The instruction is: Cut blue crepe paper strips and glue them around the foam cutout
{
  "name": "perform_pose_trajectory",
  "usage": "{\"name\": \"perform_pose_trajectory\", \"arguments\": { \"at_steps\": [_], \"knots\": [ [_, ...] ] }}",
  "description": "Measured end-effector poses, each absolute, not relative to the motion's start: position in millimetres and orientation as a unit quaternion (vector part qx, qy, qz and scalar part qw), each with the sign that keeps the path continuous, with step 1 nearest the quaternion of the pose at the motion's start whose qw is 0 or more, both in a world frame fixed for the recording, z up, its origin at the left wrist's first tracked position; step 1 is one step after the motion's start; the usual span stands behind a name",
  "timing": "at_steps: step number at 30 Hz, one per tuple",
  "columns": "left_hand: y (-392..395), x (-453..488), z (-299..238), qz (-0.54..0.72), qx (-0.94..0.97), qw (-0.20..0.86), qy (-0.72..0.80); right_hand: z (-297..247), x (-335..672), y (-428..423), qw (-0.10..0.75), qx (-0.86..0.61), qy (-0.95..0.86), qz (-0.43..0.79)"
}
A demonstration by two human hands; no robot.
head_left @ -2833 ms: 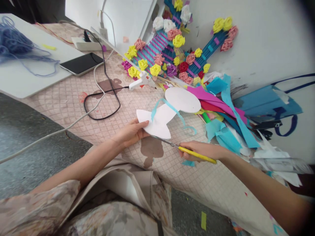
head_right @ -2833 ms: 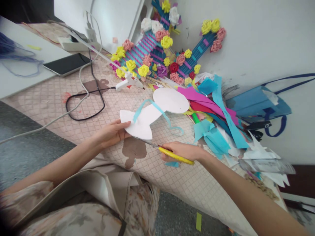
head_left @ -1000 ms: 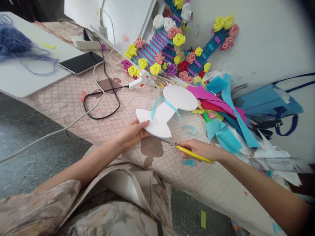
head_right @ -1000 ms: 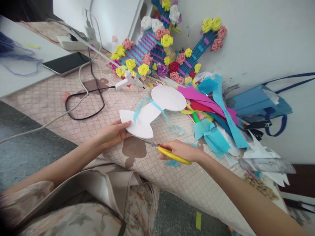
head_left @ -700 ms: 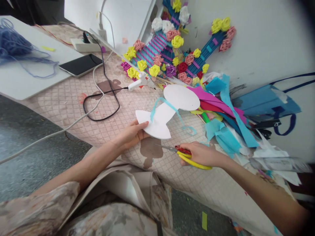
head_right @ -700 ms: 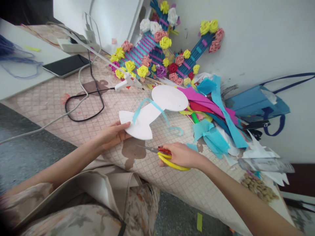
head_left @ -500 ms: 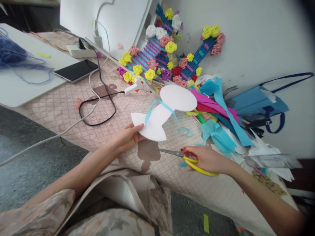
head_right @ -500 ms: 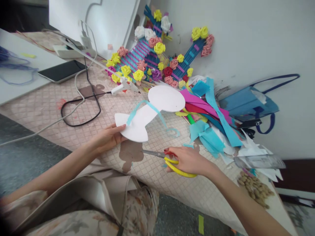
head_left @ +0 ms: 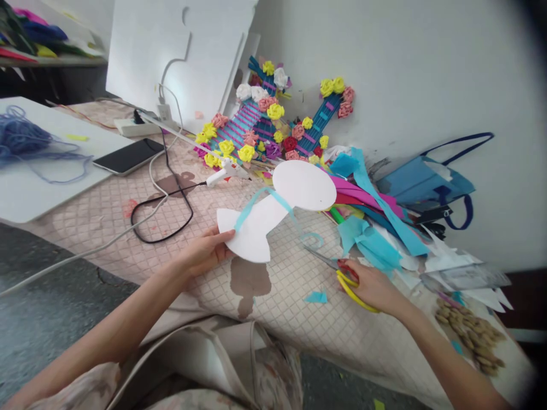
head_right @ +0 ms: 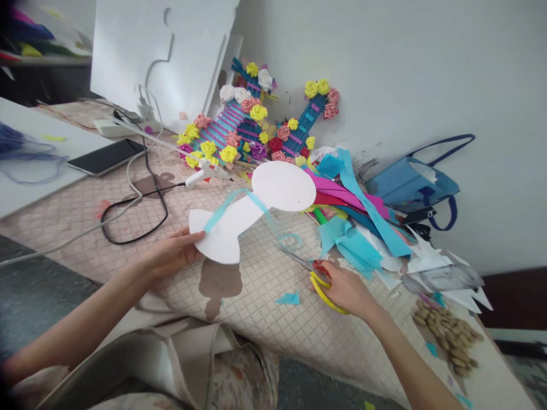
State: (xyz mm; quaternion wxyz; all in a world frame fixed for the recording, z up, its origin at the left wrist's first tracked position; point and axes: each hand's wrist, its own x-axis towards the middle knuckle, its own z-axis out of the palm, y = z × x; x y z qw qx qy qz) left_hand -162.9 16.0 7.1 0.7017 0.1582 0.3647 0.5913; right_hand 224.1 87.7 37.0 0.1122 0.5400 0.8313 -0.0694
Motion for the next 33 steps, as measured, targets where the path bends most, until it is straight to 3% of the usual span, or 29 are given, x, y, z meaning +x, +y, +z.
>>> {"name": "perform_pose_trajectory", "arguments": {
  "at_steps": [19,24,29,33],
  "knots": [
    [24.8,-177.4,14.5,0.543,0.211,0.699,0.414,19.7,283.6,73.1,0.054,0.605,0.793,-0.035],
    [27.0,-177.3,11.8,0.533,0.235,0.687,0.435,12.4,290.5,73.2,-0.01,0.627,0.779,-0.029],
    [24.9,-184.0,9.1,0.545,0.326,0.622,0.458,0.1,300.3,87.0,-0.092,0.608,0.787,-0.048],
    [18.7,-195.5,3.8,0.501,0.455,0.518,0.523,-4.7,310.0,97.3,-0.142,0.563,0.814,0.007]
  ]
}}
